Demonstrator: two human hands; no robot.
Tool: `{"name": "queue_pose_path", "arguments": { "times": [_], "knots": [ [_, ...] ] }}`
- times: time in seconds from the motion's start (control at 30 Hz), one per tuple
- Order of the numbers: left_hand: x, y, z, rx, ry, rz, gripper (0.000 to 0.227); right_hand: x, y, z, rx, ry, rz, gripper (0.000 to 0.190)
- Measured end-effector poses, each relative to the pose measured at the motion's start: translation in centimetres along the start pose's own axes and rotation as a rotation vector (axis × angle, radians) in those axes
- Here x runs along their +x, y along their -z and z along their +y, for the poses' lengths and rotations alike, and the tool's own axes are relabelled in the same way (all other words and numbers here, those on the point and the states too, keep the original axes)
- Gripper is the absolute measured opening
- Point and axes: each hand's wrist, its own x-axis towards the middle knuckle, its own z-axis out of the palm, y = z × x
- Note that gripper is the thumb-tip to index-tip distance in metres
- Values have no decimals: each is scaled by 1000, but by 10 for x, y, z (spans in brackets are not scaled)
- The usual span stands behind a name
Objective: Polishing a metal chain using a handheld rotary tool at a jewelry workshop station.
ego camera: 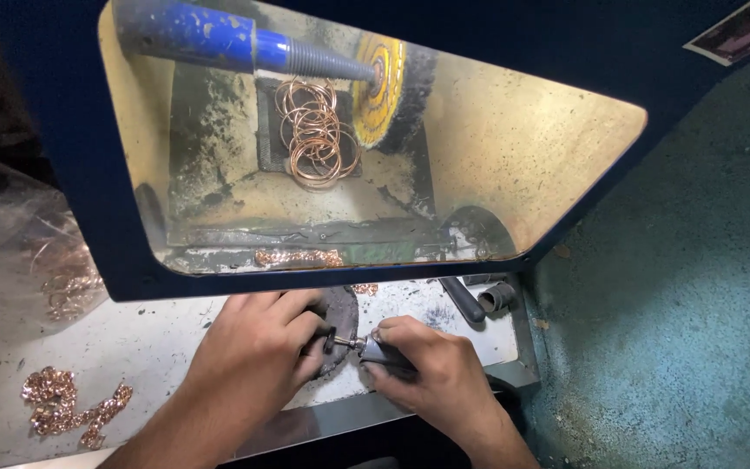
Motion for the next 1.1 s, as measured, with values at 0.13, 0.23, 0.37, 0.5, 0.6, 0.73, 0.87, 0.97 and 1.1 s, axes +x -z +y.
{"name": "queue_pose_path", "arguments": {
  "times": [0.13,0.23,0.37,0.5,0.6,0.73,0.87,0.97,1.1],
  "knots": [
    [0,0,0,13,-22,37,17,0,2,-1,4,-59,-23,37],
    [1,3,1,27,-26,24,15,2,3,-5,-12,-39,-16,36],
    [-1,4,0,13,-36,20,19,6,8,-8,50,-127,-34,40],
    [-1,8,-1,-37,-55,14,26,28,26,-11,33,-790,-150,34],
    [-2,14,-1,-62,-60,10,33,30,20,10,-153,-662,-25,29],
    [-2,11,-4,-37,-56,13,21,34,27,12,-259,-554,49,29],
    [-2,5,-6,-5,-48,-1,15,14,19,-2,100,-647,-3,22],
    [-1,2,-6,-23,-38,2,20,-9,4,4,229,-238,6,32],
    [0,4,-1,-3,10,-24,13,-8,4,-1,191,-153,29,31]
  ]
}}
